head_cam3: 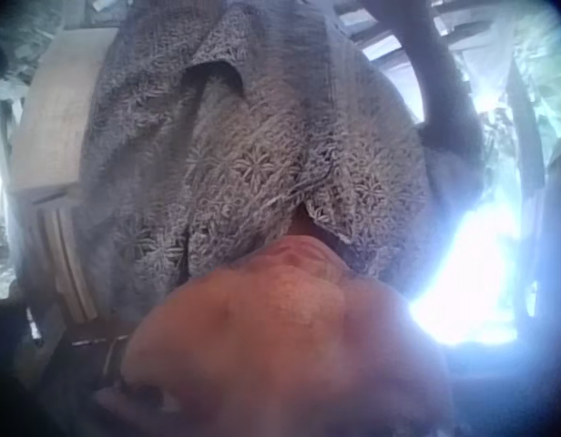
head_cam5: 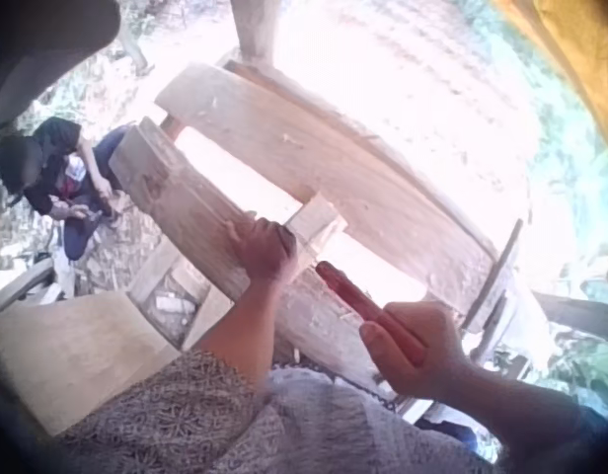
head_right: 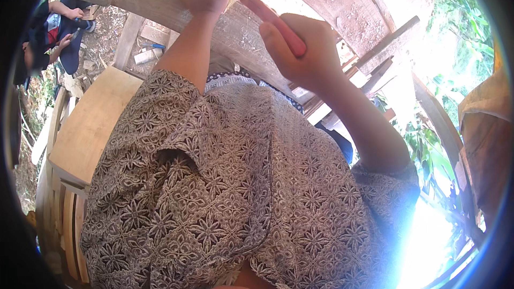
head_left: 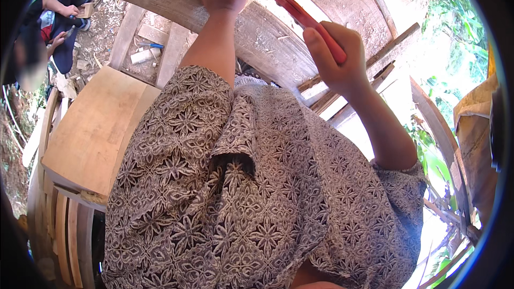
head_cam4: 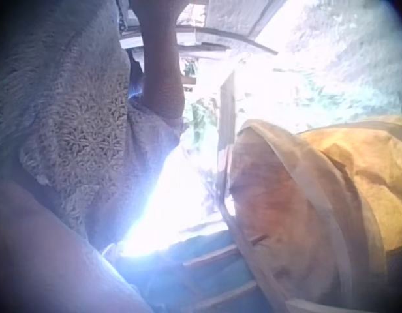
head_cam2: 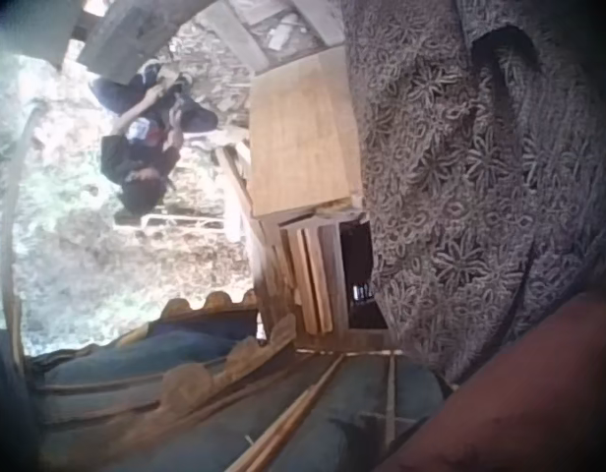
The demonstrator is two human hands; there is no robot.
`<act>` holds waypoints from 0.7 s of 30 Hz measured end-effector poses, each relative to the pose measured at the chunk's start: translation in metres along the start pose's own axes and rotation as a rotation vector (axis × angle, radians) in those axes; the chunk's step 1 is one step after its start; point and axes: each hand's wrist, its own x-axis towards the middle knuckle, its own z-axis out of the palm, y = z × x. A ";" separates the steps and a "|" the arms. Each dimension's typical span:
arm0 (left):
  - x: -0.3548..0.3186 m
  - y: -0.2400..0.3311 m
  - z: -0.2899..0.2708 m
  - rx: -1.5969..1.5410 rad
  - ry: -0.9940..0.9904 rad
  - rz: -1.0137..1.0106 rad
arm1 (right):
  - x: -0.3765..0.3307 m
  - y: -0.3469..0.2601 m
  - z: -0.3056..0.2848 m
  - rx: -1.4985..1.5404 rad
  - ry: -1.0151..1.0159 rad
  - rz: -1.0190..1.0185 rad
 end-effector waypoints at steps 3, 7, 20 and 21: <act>0.004 0.011 -0.004 0.001 -0.022 0.004 | 0.026 0.023 0.015 0.026 0.040 -0.007; 0.004 0.013 0.005 0.037 0.045 0.071 | 0.021 0.068 0.068 0.082 0.101 -0.232; 0.032 -0.033 0.029 -0.061 -0.211 0.057 | 0.069 0.072 0.034 0.070 0.188 -0.154; 0.030 -0.039 0.028 -0.059 -0.203 0.078 | 0.069 0.071 0.035 0.099 0.163 -0.106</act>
